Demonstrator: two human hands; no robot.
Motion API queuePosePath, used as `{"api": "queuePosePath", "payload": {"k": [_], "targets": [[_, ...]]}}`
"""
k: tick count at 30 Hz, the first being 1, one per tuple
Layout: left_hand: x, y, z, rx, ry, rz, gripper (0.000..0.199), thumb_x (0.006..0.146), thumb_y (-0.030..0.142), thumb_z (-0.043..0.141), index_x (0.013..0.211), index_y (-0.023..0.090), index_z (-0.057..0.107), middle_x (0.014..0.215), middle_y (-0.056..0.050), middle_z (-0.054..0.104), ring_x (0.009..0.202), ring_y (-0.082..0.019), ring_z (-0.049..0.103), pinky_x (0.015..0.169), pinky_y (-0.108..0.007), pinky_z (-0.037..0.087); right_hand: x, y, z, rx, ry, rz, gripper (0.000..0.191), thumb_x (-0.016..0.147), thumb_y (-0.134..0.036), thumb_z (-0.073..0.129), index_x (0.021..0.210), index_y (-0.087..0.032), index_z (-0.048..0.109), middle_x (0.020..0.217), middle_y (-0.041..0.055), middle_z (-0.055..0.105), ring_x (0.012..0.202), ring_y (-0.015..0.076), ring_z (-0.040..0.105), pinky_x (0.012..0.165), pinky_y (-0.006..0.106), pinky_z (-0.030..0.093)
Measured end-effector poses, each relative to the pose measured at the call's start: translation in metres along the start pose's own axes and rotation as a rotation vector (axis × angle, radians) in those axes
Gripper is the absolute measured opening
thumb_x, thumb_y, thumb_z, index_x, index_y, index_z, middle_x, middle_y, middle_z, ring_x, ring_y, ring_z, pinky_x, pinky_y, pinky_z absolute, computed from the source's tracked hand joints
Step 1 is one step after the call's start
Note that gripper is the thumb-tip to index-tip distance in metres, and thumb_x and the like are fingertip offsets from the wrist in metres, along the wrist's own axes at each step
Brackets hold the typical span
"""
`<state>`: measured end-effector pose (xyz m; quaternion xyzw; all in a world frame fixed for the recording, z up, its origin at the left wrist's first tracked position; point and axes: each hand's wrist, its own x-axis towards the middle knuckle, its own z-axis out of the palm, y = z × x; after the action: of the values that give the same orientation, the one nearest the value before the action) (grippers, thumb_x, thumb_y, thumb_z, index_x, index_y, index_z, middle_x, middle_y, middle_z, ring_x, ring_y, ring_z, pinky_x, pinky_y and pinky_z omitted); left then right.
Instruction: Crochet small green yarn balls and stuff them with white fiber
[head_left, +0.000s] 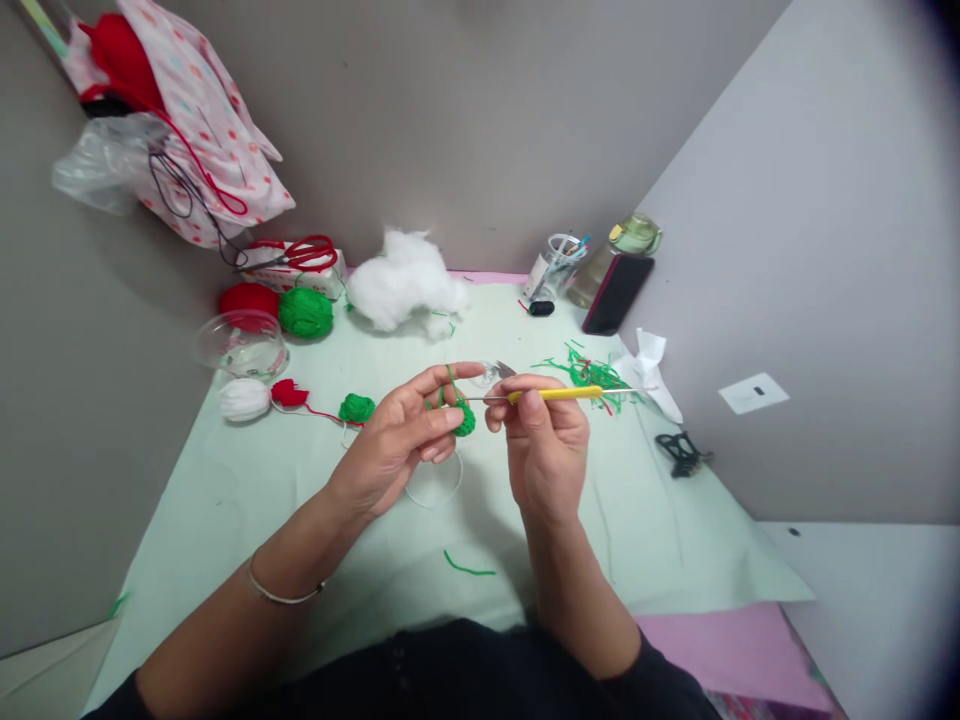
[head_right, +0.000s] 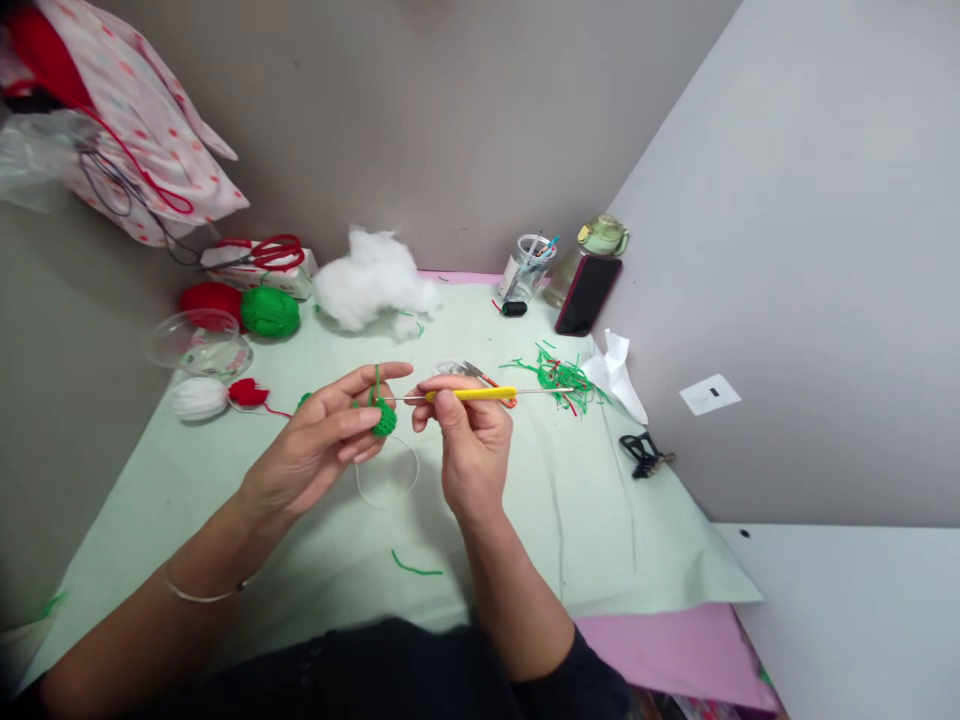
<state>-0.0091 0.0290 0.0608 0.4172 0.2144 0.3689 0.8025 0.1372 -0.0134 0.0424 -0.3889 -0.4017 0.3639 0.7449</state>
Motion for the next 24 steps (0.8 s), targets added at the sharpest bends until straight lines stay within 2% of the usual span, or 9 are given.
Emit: {"api": "queuePosePath", "payload": {"k": [6, 9, 13, 17, 21, 24], "targets": [[-0.002, 0.002, 0.001, -0.053, -0.006, -0.027, 0.047, 0.085, 0.016, 0.072, 0.131, 0.024, 0.069, 0.087, 0.002, 0.053, 0.051, 0.0, 0.036, 0.049, -0.017, 0.033, 0.0, 0.0, 0.001, 0.019, 0.004, 0.016, 0.017, 0.09, -0.038, 0.07, 0.089, -0.021, 0.075, 0.08, 0.0017, 0.07, 0.062, 0.0118, 0.061, 0.059, 0.028, 0.052], [-0.002, 0.003, -0.001, -0.163, -0.04, -0.087, 0.041, 0.084, 0.015, 0.067, 0.124, 0.017, 0.073, 0.08, 0.002, 0.05, 0.047, 0.0, 0.028, 0.046, -0.016, 0.032, 0.002, 0.0, -0.001, 0.053, 0.016, 0.034, 0.017, 0.09, -0.037, 0.071, 0.086, -0.021, 0.075, 0.079, 0.0014, 0.068, 0.062, 0.011, 0.059, 0.057, 0.026, 0.051], [0.0, 0.003, -0.004, -0.25, -0.023, -0.118, 0.035, 0.079, 0.014, 0.065, 0.112, 0.012, 0.076, 0.078, 0.002, 0.049, 0.047, 0.0, 0.025, 0.044, -0.015, 0.03, 0.005, -0.001, -0.001, 0.164, 0.016, 0.161, 0.017, 0.088, -0.036, 0.073, 0.083, -0.02, 0.075, 0.075, 0.0002, 0.066, 0.058, 0.0085, 0.055, 0.054, 0.023, 0.047], [0.001, -0.004, -0.001, -0.096, 0.013, -0.028, 0.028, 0.083, 0.02, 0.071, 0.11, 0.015, 0.074, 0.075, 0.003, 0.054, 0.044, 0.0, 0.033, 0.046, -0.016, 0.033, 0.004, 0.003, 0.002, 0.201, 0.007, 0.205, 0.016, 0.088, -0.036, 0.073, 0.084, -0.021, 0.075, 0.074, -0.0003, 0.067, 0.06, 0.0089, 0.057, 0.056, 0.022, 0.047], [0.005, -0.014, 0.003, 0.045, 0.147, 0.116, 0.012, 0.088, 0.027, 0.074, 0.089, 0.017, 0.067, 0.067, 0.004, 0.061, 0.045, -0.003, 0.046, 0.049, -0.017, 0.038, -0.001, 0.015, 0.007, 0.079, 0.013, 0.131, 0.013, 0.089, -0.034, 0.073, 0.089, -0.021, 0.076, 0.077, -0.0007, 0.068, 0.066, 0.0093, 0.06, 0.065, 0.024, 0.049], [0.013, -0.007, -0.002, 0.003, 0.257, 0.195, 0.011, 0.086, 0.023, 0.075, 0.082, 0.017, 0.065, 0.068, 0.004, 0.063, 0.045, -0.003, 0.048, 0.05, -0.017, 0.042, -0.004, 0.026, 0.012, 0.059, -0.001, 0.181, 0.018, 0.091, -0.037, 0.069, 0.097, -0.021, 0.074, 0.085, 0.0011, 0.071, 0.068, 0.0103, 0.061, 0.063, 0.025, 0.05]]}}
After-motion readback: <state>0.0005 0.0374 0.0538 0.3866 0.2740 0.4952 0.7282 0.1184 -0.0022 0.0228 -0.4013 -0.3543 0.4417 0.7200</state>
